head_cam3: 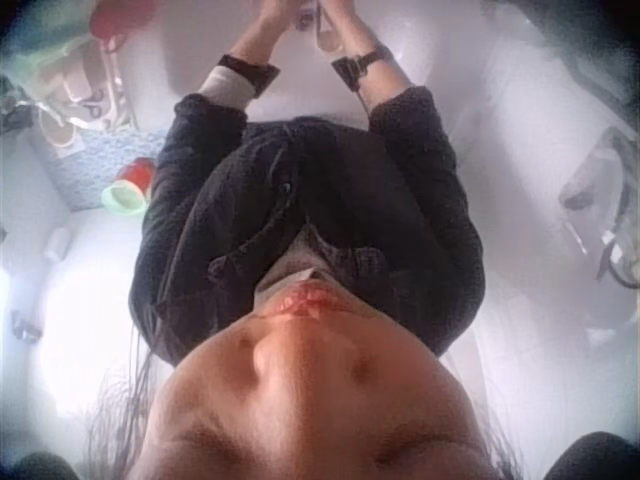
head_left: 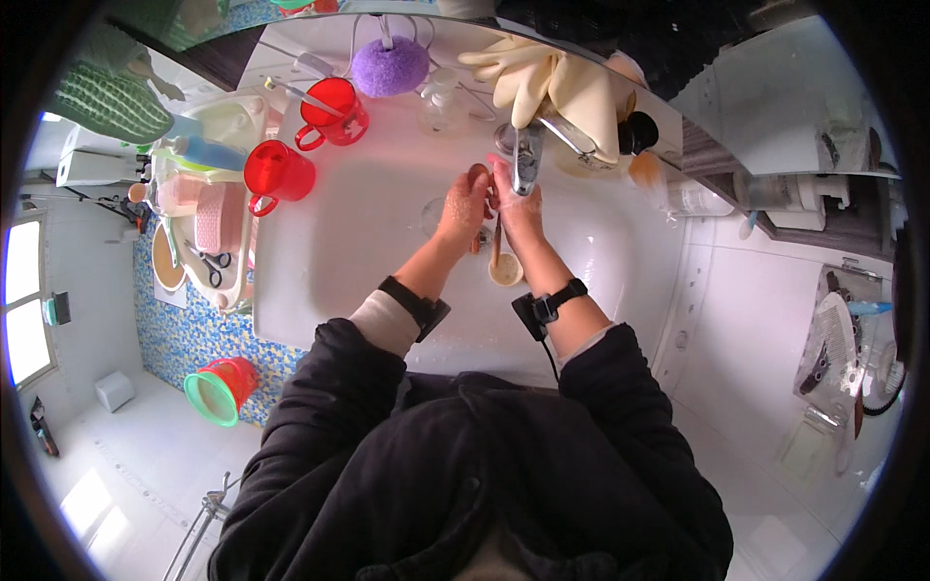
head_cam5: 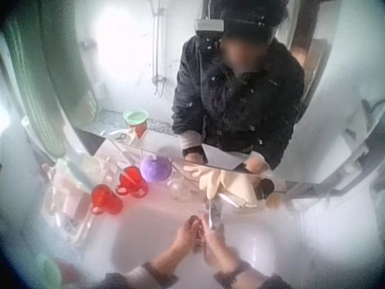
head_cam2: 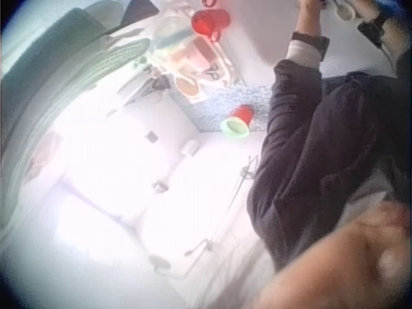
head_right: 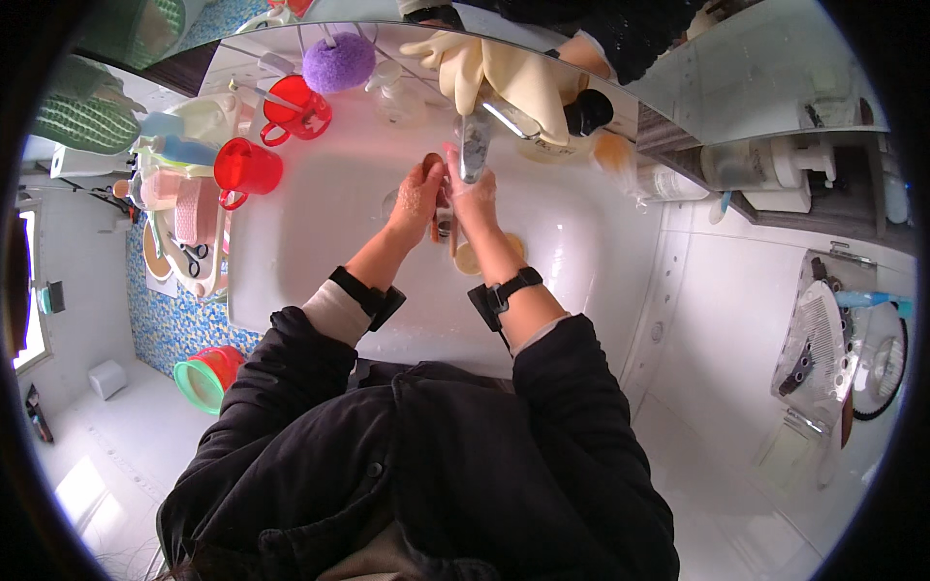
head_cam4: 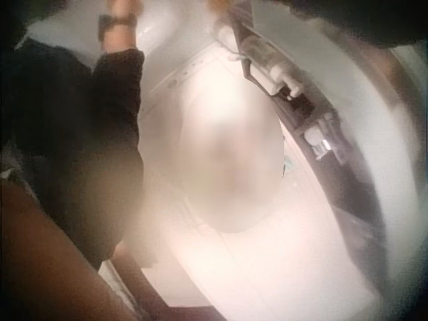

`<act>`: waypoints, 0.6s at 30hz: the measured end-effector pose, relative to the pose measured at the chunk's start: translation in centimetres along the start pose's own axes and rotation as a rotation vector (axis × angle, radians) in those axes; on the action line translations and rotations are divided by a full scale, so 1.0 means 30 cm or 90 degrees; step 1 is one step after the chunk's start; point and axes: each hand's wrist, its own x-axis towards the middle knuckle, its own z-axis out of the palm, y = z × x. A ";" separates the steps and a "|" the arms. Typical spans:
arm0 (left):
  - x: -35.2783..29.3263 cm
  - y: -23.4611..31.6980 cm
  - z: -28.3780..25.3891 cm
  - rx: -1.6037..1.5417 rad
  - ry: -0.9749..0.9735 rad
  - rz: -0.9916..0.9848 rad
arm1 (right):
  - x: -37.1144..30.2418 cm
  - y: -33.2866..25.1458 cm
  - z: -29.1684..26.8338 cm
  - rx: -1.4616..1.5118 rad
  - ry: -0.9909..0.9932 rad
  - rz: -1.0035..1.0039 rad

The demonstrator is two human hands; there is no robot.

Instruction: The person washes a small bowl, a spoon, and a chopstick under running water in a kitchen sink. They rinse each item thoroughly and place them in the sink basin.

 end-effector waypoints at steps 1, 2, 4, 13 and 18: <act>0.004 -0.006 0.021 -0.004 0.001 0.056 | 0.000 0.005 -0.012 -0.012 0.023 -0.011; 0.012 -0.012 0.037 -0.054 -0.013 -0.001 | -0.005 0.011 -0.029 -0.024 0.045 -0.024; 0.036 -0.025 0.065 -0.156 -0.043 -0.104 | -0.016 0.012 -0.073 -0.071 0.086 -0.085; 0.109 -0.052 0.156 0.120 -0.145 0.146 | -0.068 -0.001 -0.153 -0.044 0.079 -0.053; 0.063 0.003 0.103 0.230 -0.046 -0.011 | -0.059 0.039 -0.078 -0.051 0.084 -0.032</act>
